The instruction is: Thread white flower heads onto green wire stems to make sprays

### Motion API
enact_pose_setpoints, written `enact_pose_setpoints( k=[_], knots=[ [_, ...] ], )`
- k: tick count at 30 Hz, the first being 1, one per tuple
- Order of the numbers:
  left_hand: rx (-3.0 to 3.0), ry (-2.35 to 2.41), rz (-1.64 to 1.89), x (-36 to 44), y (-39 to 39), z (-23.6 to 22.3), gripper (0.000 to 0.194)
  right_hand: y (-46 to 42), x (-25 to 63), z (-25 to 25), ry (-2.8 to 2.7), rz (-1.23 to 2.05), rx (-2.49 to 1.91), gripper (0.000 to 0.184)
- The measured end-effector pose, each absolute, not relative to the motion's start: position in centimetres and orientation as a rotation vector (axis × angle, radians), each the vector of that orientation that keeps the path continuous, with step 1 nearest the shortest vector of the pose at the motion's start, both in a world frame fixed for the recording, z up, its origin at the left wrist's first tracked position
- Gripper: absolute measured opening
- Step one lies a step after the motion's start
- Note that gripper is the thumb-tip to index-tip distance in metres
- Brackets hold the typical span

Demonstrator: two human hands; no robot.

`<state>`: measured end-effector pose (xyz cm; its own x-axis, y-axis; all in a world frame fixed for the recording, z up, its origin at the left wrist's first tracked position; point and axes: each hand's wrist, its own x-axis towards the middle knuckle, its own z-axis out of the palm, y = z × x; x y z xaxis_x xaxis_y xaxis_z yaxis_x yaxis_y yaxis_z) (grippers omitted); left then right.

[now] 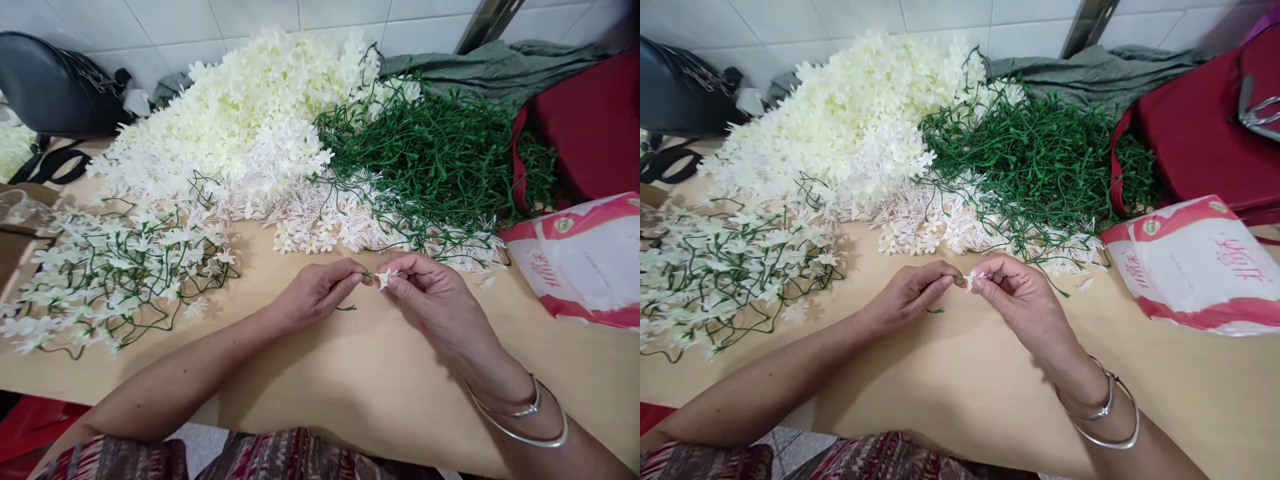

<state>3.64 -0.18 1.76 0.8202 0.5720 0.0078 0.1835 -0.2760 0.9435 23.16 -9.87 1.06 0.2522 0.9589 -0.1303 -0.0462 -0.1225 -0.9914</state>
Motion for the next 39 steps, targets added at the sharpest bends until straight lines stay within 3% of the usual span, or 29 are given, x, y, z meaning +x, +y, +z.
enact_pose_setpoints(
  k=[21,33,39],
  knots=[
    [2.033,0.435,0.303,3.67,0.48,1.35,0.031,-9.9,23.41,1.21,-0.952,1.32,-1.343,0.036],
    [2.173,0.389,0.203,3.02,0.73,1.09,0.047,-9.74,23.21,1.31,-0.909,1.42,-1.361,0.038],
    [2.174,0.351,0.197,3.04,0.81,1.12,0.046,-9.9,23.24,1.47,-0.904,1.459,-1.384,0.034]
  ],
)
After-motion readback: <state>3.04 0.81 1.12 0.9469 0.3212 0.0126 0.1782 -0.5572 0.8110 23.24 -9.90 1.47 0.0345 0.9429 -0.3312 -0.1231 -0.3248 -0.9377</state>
